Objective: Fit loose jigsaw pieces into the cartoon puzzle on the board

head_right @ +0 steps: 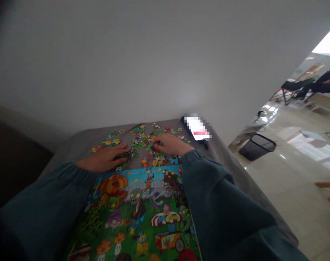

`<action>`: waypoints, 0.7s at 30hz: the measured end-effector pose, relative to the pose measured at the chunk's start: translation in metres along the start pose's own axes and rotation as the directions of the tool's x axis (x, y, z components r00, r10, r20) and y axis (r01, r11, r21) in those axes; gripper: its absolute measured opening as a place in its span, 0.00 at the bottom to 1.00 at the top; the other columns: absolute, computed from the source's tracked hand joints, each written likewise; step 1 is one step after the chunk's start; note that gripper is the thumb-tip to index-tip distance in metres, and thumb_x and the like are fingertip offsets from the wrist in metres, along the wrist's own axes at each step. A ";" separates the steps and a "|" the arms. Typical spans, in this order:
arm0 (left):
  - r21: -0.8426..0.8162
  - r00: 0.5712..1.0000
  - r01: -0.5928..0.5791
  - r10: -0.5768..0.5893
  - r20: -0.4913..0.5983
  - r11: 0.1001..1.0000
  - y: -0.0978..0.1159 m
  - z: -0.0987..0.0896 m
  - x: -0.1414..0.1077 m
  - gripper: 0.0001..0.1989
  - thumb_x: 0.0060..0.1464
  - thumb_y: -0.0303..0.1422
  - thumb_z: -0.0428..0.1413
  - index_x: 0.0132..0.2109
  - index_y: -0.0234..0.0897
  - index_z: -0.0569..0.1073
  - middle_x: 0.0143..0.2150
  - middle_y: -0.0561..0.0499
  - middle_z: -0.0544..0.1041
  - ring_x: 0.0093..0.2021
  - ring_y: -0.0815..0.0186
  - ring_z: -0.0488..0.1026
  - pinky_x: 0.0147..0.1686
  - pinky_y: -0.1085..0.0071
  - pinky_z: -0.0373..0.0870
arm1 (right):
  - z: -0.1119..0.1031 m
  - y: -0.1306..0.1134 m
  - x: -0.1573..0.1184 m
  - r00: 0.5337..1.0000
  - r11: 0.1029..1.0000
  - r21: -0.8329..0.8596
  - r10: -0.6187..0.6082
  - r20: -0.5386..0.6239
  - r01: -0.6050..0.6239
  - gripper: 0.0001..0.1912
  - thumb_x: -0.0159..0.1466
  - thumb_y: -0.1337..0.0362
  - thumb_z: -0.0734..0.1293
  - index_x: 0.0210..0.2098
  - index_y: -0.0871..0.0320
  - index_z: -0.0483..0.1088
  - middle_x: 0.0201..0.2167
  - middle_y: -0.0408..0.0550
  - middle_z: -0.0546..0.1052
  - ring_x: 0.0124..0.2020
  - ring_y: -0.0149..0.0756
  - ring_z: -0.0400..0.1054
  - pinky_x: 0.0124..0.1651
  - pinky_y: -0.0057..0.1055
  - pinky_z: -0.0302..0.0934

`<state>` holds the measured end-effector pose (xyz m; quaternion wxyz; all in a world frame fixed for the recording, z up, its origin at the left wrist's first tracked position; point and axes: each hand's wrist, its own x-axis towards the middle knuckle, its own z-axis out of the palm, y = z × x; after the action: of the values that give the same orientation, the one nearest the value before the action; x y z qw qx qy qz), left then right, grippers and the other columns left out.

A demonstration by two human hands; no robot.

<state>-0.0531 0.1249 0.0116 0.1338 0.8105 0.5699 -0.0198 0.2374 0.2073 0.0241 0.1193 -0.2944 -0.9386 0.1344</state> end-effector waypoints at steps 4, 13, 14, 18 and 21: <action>-0.022 1.000 0.005 -0.006 -0.012 1.000 -0.001 0.001 0.001 0.29 0.61 0.46 0.47 0.66 0.41 0.65 0.71 0.46 0.58 0.68 0.54 0.57 0.67 0.57 0.52 | 0.023 -0.006 0.005 0.994 0.994 0.041 -0.105 0.004 0.105 0.10 0.66 0.68 0.65 0.44 0.57 0.76 0.41 0.49 0.79 0.43 0.36 0.71 0.49 0.34 0.63; 0.020 1.000 0.003 -0.003 0.009 1.000 0.002 -0.001 0.001 0.30 0.62 0.45 0.45 0.67 0.36 0.63 0.71 0.42 0.57 0.69 0.54 0.56 0.67 0.57 0.52 | 0.035 0.001 0.004 0.962 0.998 0.057 -0.004 -0.275 0.021 0.15 0.66 0.74 0.61 0.48 0.58 0.74 0.47 0.51 0.78 0.50 0.37 0.67 0.57 0.40 0.59; 0.027 1.000 0.005 -0.006 0.018 1.000 0.002 -0.002 0.001 0.30 0.62 0.45 0.45 0.67 0.36 0.62 0.71 0.42 0.56 0.69 0.54 0.55 0.67 0.58 0.52 | 0.035 0.002 0.004 0.969 0.999 0.043 -0.007 -0.248 0.019 0.18 0.64 0.77 0.60 0.47 0.58 0.75 0.46 0.50 0.78 0.50 0.38 0.67 0.58 0.40 0.59; 0.019 1.000 0.012 -0.013 0.019 1.000 0.004 -0.003 0.001 0.30 0.62 0.45 0.45 0.67 0.36 0.63 0.71 0.43 0.57 0.69 0.54 0.55 0.67 0.58 0.51 | 0.034 0.000 0.004 0.991 0.995 0.045 -0.089 -0.104 0.094 0.26 0.59 0.83 0.59 0.46 0.54 0.76 0.46 0.46 0.78 0.53 0.37 0.65 0.60 0.40 0.57; 0.025 1.000 0.005 -0.005 0.020 1.000 0.004 -0.002 0.001 0.30 0.62 0.45 0.45 0.67 0.38 0.63 0.71 0.45 0.57 0.69 0.55 0.55 0.67 0.58 0.51 | 0.036 0.002 0.004 0.985 0.991 0.075 -0.101 -0.141 0.112 0.25 0.60 0.81 0.59 0.49 0.54 0.75 0.48 0.47 0.77 0.54 0.35 0.65 0.60 0.39 0.58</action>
<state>-0.0495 0.1254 0.0144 0.1291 0.8104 0.5703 -0.0354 0.2242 0.2043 -0.0096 0.2028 -0.2470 -0.9362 0.1461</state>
